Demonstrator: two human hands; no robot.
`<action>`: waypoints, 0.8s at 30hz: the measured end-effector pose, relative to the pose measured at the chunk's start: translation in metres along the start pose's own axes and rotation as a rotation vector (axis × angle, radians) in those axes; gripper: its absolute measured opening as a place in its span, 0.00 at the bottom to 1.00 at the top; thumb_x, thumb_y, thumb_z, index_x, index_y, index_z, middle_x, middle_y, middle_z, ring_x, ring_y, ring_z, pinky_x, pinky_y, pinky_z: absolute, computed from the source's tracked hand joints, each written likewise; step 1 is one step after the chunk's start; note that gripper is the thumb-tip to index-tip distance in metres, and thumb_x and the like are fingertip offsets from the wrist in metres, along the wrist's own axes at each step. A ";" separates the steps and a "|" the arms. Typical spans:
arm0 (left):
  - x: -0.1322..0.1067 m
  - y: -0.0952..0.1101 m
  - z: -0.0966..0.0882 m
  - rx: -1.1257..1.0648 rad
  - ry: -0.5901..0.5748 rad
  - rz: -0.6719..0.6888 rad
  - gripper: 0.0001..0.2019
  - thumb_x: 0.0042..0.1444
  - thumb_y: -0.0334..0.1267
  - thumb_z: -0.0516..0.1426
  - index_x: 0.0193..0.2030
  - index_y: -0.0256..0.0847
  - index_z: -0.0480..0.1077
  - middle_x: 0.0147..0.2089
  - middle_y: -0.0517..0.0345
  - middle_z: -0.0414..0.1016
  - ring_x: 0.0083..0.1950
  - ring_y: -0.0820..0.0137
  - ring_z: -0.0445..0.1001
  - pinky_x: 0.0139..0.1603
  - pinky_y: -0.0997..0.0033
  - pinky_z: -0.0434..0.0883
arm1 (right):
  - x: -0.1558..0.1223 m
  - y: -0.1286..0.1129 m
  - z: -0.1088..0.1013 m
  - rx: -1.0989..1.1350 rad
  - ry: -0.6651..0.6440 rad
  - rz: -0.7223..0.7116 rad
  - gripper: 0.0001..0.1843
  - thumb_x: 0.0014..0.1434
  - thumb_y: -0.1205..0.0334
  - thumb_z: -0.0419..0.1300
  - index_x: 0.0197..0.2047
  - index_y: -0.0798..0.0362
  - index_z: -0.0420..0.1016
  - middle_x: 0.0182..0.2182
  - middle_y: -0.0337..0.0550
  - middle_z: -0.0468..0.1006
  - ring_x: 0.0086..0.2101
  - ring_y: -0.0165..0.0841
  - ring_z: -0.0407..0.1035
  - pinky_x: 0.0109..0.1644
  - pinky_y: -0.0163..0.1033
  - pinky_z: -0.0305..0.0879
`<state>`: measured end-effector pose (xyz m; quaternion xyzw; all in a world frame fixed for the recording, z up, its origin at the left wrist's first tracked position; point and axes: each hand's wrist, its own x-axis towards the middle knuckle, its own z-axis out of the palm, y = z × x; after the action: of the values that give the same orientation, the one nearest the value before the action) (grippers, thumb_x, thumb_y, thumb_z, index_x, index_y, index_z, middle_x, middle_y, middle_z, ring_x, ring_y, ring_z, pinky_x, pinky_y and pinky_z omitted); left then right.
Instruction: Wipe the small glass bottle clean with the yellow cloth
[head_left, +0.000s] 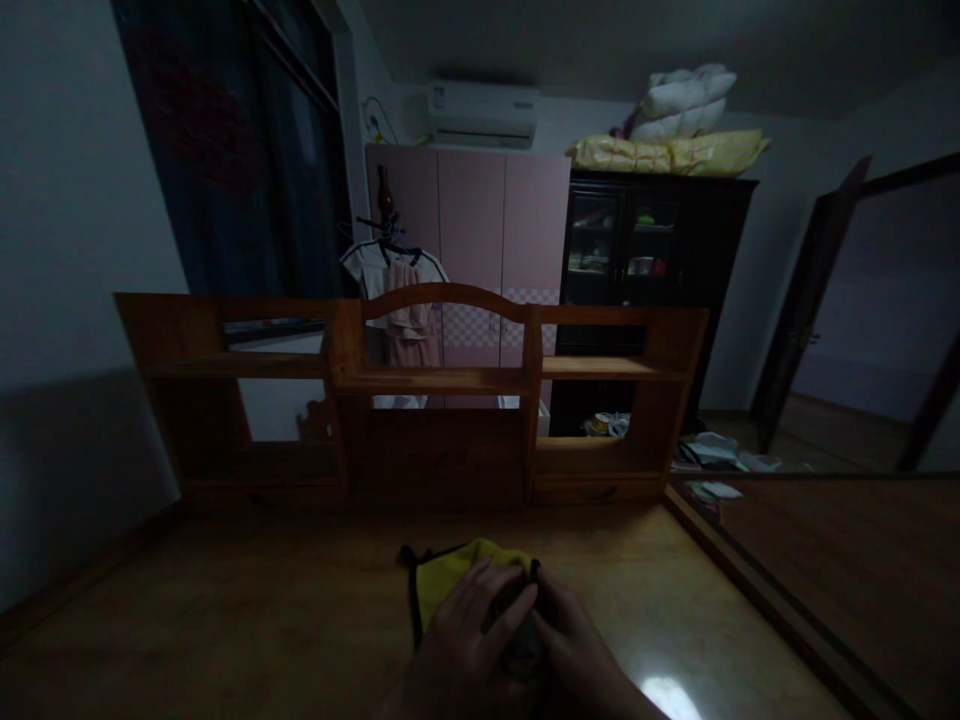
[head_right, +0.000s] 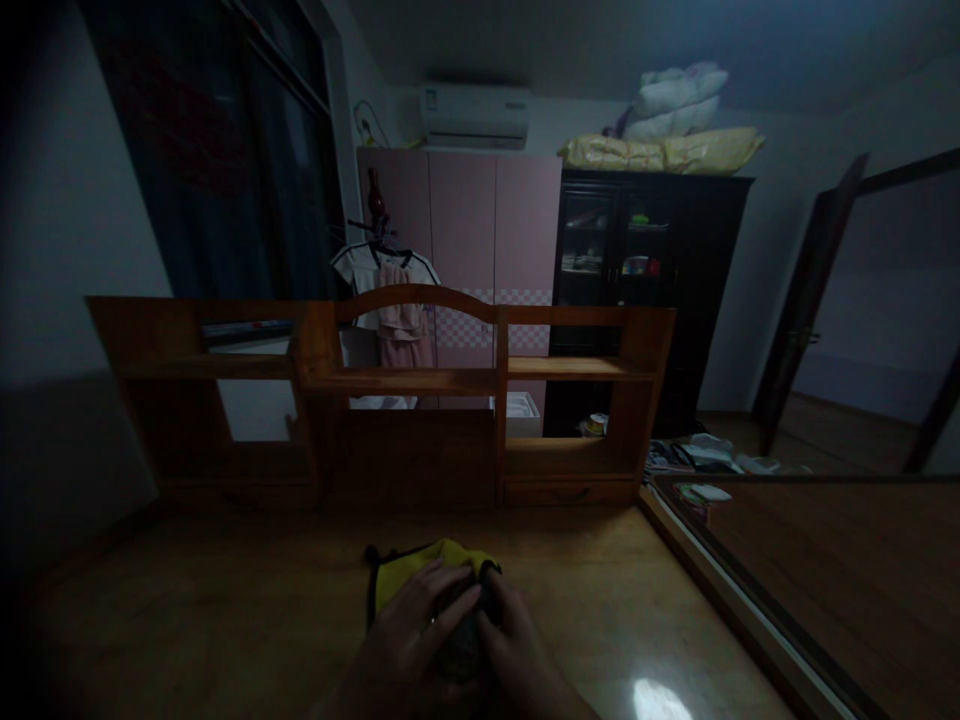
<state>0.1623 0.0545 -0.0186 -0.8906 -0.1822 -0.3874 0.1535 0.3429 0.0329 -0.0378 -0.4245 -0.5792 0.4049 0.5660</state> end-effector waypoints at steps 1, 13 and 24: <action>0.000 0.000 0.000 -0.001 0.010 0.000 0.33 0.54 0.43 0.62 0.65 0.37 0.59 0.59 0.40 0.64 0.62 0.53 0.64 0.62 0.47 0.67 | 0.000 0.000 -0.001 -0.021 -0.002 0.003 0.21 0.54 0.51 0.66 0.49 0.49 0.77 0.46 0.50 0.78 0.50 0.52 0.69 0.54 0.53 0.68; 0.000 -0.002 -0.004 0.003 -0.027 -0.055 0.39 0.54 0.55 0.62 0.66 0.34 0.57 0.59 0.40 0.65 0.62 0.54 0.64 0.61 0.51 0.69 | -0.001 0.014 -0.012 -0.282 0.112 -0.018 0.22 0.54 0.56 0.60 0.51 0.53 0.77 0.46 0.51 0.78 0.48 0.50 0.69 0.57 0.55 0.63; -0.002 -0.004 -0.006 -0.013 -0.089 -0.169 0.39 0.56 0.55 0.61 0.68 0.37 0.53 0.62 0.42 0.63 0.65 0.53 0.62 0.62 0.52 0.68 | 0.000 0.005 -0.008 -0.121 0.046 0.074 0.22 0.57 0.56 0.59 0.54 0.53 0.75 0.51 0.50 0.76 0.54 0.49 0.66 0.60 0.52 0.61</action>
<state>0.1554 0.0546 -0.0156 -0.8895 -0.2605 -0.3601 0.1062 0.3510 0.0344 -0.0419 -0.4884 -0.5734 0.3801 0.5369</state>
